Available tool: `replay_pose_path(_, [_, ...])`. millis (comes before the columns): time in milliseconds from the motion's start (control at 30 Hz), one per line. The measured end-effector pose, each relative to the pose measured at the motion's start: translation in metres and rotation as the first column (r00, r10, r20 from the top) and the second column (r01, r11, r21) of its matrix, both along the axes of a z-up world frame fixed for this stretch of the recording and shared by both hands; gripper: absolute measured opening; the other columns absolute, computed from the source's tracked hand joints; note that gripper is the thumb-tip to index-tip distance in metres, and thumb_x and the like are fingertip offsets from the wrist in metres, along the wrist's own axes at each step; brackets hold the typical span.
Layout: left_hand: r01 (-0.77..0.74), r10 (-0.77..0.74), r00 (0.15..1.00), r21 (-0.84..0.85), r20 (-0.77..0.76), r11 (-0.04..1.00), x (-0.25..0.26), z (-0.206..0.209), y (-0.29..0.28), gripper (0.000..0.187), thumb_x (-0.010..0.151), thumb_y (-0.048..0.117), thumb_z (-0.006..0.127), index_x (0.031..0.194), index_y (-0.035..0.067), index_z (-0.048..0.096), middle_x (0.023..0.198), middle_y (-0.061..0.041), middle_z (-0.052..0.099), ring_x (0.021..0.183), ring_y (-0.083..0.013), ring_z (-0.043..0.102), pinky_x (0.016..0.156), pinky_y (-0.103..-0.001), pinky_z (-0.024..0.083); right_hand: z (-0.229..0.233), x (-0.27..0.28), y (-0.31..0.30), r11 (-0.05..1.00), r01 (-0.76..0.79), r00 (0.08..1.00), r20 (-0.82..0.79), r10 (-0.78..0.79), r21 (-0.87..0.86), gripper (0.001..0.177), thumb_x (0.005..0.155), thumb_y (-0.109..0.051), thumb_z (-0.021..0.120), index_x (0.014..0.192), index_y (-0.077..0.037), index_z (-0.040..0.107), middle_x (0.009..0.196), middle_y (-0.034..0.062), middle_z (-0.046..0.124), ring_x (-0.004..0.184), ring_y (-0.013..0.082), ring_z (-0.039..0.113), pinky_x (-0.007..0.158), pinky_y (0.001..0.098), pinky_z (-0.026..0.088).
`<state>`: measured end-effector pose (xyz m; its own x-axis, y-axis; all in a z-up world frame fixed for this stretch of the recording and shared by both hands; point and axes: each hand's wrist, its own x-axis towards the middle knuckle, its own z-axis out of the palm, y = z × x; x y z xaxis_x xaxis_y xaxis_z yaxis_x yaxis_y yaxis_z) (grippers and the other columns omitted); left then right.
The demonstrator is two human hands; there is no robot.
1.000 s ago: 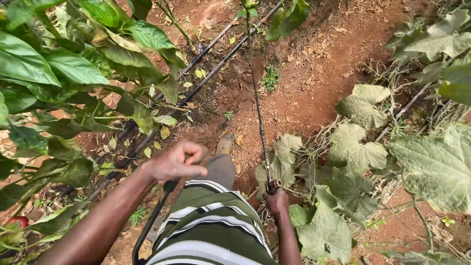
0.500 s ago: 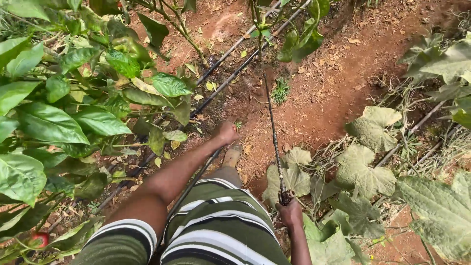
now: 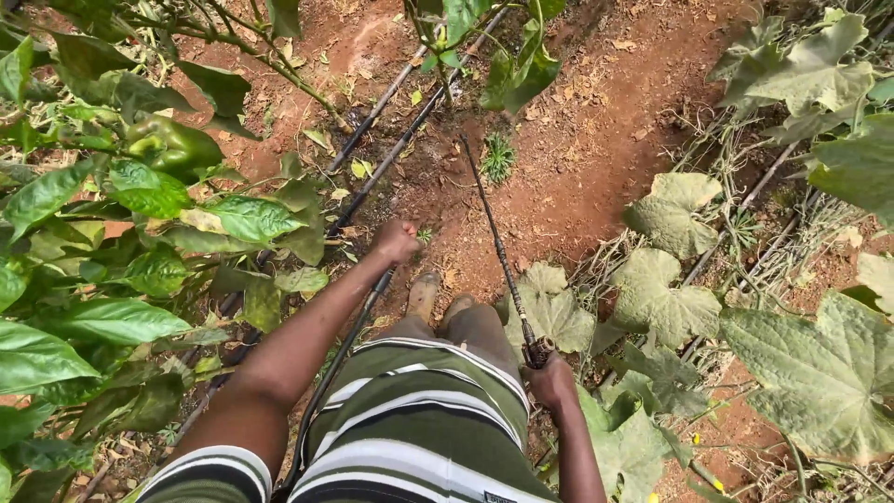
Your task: The person is walking through a garden area and using a hand-held sprayer to apply liquid to vegetable plants.
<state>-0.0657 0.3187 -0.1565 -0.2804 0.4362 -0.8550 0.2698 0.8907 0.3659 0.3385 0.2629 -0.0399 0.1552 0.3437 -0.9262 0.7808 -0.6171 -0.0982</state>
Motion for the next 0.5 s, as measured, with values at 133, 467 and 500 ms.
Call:
replay_pose_path(133, [-0.011,-0.017,0.996,0.328,0.084,0.945,-0.015,-0.116,-0.013,0.009,0.071,0.024,0.084,0.078,0.019,0.079,0.059,-0.008,0.069,0.059,-0.0256,0.074,0.053,-0.034,0.054,-0.023,0.027,0.012,0.987,0.036,0.997,-0.067,-0.025,0.160,0.067,0.104,-0.012,0.084,0.162,0.011,0.057,0.158,0.0458,0.064,0.152,0.0615,0.060,0.127,0.0702,0.048])
replay_pose_path(467, [-0.303,0.044,0.829,0.382,0.558,0.873,-0.024,0.100,0.012,0.033,0.091,0.030,0.091,0.083,0.014,0.064,0.065,0.000,0.054,0.057,-0.0113,0.062,0.052,-0.025,0.045,-0.124,0.090,0.108,0.983,0.152,0.925,-0.366,-0.106,0.099,0.040,0.115,-0.014,0.072,0.144,0.010,0.059,0.098,0.0267,0.078,0.077,0.0303,0.081,0.068,0.0406,0.073])
replay_pose_path(500, [-0.384,0.012,0.754,0.426,0.657,0.819,-0.018,0.172,0.023,0.034,0.093,0.026,0.088,0.083,0.013,0.059,0.065,-0.001,0.053,0.060,-0.0129,0.062,0.053,-0.025,0.044,-0.138,0.096,0.127,0.981,0.161,0.912,-0.397,-0.106,0.108,0.043,0.116,-0.015,0.071,0.146,0.013,0.057,0.103,0.0286,0.078,0.080,0.0307,0.082,0.070,0.0405,0.075])
